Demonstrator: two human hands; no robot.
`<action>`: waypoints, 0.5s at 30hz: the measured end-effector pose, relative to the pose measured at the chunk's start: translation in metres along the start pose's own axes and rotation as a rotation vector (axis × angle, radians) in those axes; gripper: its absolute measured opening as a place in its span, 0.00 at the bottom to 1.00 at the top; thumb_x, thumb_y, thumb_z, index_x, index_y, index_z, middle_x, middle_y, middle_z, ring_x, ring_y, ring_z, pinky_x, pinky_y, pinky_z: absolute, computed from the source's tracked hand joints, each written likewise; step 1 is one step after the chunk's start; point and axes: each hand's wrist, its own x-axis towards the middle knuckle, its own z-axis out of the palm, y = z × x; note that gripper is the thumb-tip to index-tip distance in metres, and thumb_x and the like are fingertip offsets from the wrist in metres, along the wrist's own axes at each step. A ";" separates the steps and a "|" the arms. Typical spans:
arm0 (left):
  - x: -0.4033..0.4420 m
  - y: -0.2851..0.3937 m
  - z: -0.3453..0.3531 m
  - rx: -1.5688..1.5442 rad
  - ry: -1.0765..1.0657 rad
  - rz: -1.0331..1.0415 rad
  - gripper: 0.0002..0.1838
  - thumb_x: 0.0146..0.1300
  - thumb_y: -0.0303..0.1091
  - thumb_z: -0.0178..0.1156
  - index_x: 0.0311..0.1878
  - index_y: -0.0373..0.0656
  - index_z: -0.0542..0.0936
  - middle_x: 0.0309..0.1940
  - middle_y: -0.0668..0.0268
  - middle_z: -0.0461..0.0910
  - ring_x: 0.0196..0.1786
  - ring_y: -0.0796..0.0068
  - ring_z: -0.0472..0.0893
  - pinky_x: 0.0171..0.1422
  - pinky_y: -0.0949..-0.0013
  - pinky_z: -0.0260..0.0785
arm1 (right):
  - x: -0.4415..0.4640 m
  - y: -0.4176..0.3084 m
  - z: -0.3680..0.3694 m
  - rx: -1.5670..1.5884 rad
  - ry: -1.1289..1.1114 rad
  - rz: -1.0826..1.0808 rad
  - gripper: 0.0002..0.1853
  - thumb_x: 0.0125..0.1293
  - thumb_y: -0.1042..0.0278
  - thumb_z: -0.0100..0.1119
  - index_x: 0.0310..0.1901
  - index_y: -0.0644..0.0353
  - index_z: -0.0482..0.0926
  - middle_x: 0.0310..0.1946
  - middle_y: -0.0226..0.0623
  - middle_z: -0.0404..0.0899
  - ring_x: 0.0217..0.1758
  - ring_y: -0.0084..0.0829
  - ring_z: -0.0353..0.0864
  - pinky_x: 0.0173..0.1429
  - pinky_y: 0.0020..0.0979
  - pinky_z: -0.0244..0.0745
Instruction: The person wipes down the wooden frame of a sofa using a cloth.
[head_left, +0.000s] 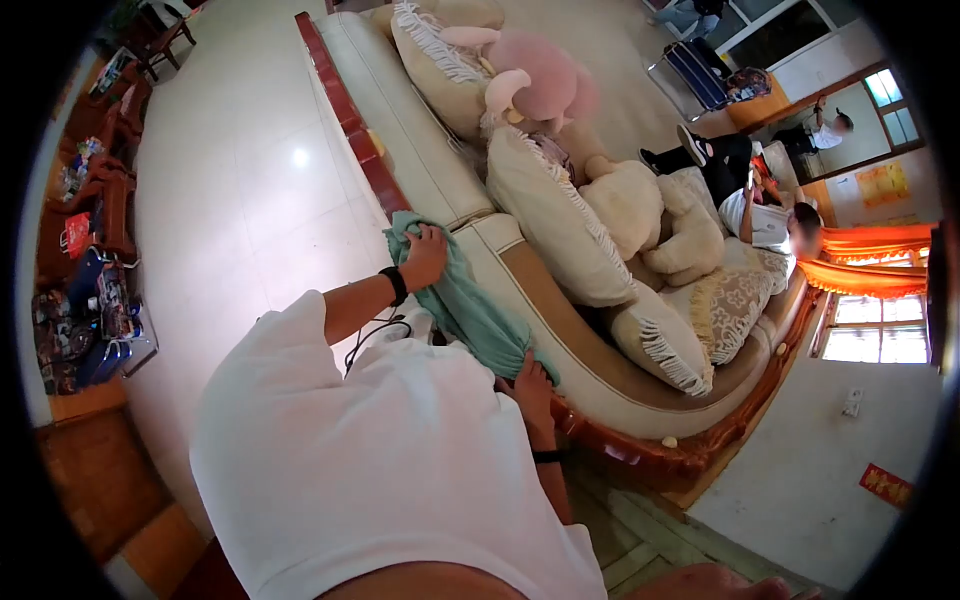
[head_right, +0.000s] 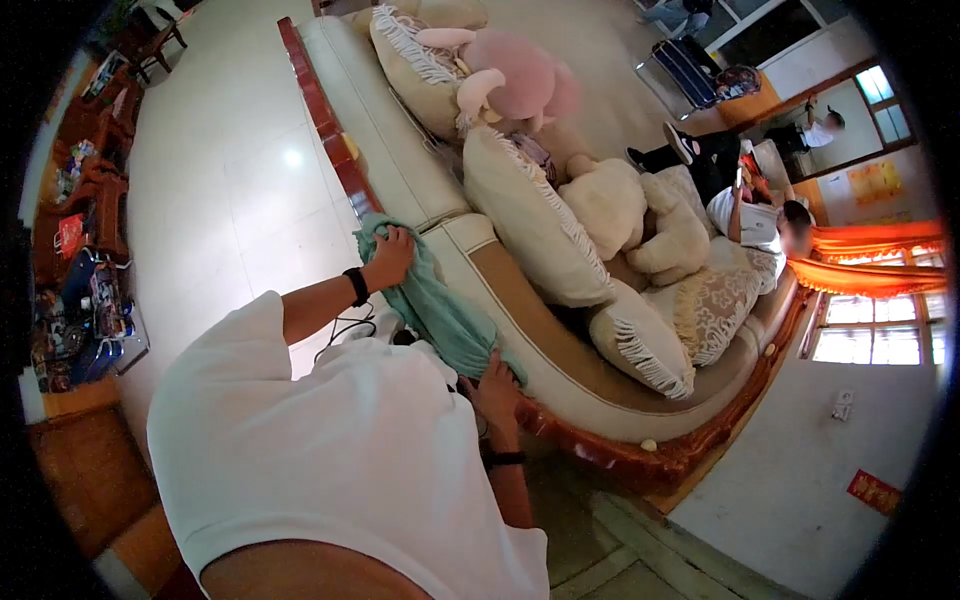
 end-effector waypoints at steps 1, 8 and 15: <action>0.001 -0.006 0.005 0.003 0.000 -0.003 0.35 0.54 0.42 0.64 0.64 0.35 0.71 0.61 0.46 0.68 0.66 0.40 0.65 0.56 0.28 0.66 | 0.007 -0.004 0.001 0.016 -0.034 0.019 0.53 0.56 0.49 0.70 0.72 0.71 0.50 0.56 0.62 0.70 0.57 0.57 0.76 0.60 0.50 0.74; 0.024 -0.072 0.034 -0.473 0.020 0.386 0.43 0.43 0.30 0.72 0.67 0.63 0.71 0.61 0.65 0.69 0.70 0.58 0.63 0.75 0.37 0.40 | 0.097 -0.011 0.001 -0.022 -0.345 -0.145 0.66 0.40 0.47 0.80 0.74 0.72 0.47 0.64 0.65 0.67 0.64 0.59 0.72 0.65 0.45 0.72; 0.015 -0.069 0.034 -0.417 0.078 0.327 0.36 0.48 0.26 0.67 0.63 0.62 0.72 0.56 0.68 0.71 0.67 0.62 0.66 0.77 0.40 0.42 | 0.123 -0.020 -0.016 0.070 -0.478 -0.318 0.73 0.33 0.42 0.82 0.73 0.76 0.47 0.65 0.64 0.67 0.68 0.53 0.71 0.68 0.39 0.69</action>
